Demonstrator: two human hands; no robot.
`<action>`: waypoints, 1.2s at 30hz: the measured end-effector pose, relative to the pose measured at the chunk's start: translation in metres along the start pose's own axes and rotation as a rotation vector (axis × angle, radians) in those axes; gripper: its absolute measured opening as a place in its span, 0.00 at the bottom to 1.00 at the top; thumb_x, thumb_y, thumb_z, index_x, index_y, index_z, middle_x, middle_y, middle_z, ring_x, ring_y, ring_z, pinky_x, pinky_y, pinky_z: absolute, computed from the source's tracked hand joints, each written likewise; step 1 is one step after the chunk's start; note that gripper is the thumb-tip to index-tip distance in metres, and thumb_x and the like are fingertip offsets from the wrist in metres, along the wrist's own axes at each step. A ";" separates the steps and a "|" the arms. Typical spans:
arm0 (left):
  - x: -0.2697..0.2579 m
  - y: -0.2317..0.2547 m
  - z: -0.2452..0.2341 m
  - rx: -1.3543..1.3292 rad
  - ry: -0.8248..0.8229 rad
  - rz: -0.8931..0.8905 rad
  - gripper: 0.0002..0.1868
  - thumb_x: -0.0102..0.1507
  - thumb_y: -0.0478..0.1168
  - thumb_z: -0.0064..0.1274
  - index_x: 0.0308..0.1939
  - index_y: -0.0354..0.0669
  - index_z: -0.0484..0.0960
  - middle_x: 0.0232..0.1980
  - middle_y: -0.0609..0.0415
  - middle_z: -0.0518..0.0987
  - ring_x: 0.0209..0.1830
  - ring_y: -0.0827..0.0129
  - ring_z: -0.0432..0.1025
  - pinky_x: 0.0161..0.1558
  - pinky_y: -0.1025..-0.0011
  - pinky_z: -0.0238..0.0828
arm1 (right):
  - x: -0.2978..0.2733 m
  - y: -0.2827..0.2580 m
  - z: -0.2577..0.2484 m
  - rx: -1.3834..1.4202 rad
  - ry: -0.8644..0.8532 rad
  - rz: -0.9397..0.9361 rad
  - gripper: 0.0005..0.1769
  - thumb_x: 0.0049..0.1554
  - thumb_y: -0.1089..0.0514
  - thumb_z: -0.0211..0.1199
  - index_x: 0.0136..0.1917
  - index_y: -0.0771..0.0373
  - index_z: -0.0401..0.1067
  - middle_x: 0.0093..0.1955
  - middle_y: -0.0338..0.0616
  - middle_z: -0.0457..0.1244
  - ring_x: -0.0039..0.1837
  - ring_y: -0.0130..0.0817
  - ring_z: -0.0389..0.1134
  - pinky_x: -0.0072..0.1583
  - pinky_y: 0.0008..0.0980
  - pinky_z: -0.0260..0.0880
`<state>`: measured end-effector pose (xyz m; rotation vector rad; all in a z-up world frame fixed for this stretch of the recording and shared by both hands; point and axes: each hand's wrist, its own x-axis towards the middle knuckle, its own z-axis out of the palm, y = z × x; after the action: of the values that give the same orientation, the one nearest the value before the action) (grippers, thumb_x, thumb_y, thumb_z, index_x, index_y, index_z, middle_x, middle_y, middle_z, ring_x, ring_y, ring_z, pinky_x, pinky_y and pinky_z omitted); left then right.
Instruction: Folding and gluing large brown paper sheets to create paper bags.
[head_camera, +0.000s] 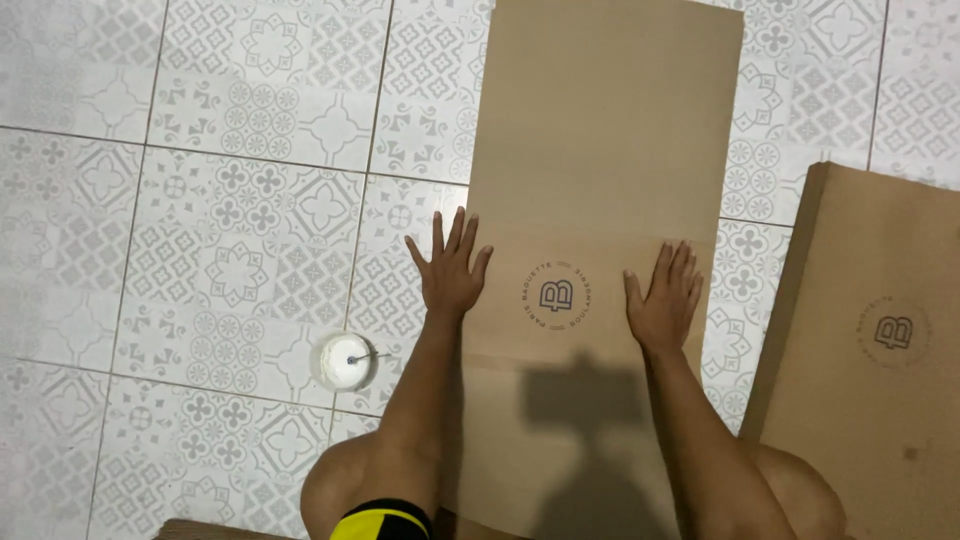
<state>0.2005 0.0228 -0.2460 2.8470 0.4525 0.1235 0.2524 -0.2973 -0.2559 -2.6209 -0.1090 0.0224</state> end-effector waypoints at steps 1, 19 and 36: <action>0.003 -0.003 0.001 0.000 0.004 0.011 0.31 0.74 0.66 0.28 0.79 0.67 0.59 0.84 0.70 0.50 0.86 0.65 0.36 0.77 0.36 0.16 | 0.005 -0.005 0.009 0.002 0.010 0.005 0.43 0.68 0.35 0.49 0.84 0.61 0.46 0.87 0.60 0.37 0.86 0.57 0.36 0.81 0.61 0.28; 0.002 -0.001 0.004 -0.067 0.075 0.005 0.29 0.75 0.62 0.33 0.78 0.62 0.64 0.82 0.67 0.57 0.85 0.64 0.41 0.76 0.38 0.13 | 0.012 -0.127 0.041 -0.096 -0.387 -0.196 0.37 0.71 0.34 0.27 0.85 0.50 0.44 0.87 0.39 0.39 0.87 0.36 0.37 0.81 0.58 0.20; 0.001 0.002 -0.006 -0.038 -0.056 -0.049 0.31 0.75 0.65 0.28 0.80 0.66 0.58 0.84 0.70 0.51 0.86 0.65 0.36 0.77 0.39 0.12 | 0.016 0.099 -0.065 -0.046 -0.256 0.209 0.38 0.71 0.31 0.29 0.85 0.52 0.46 0.86 0.45 0.43 0.85 0.47 0.42 0.82 0.55 0.36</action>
<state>0.2009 0.0228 -0.2398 2.7921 0.5024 0.0420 0.2783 -0.4137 -0.2485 -2.6523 0.0774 0.4332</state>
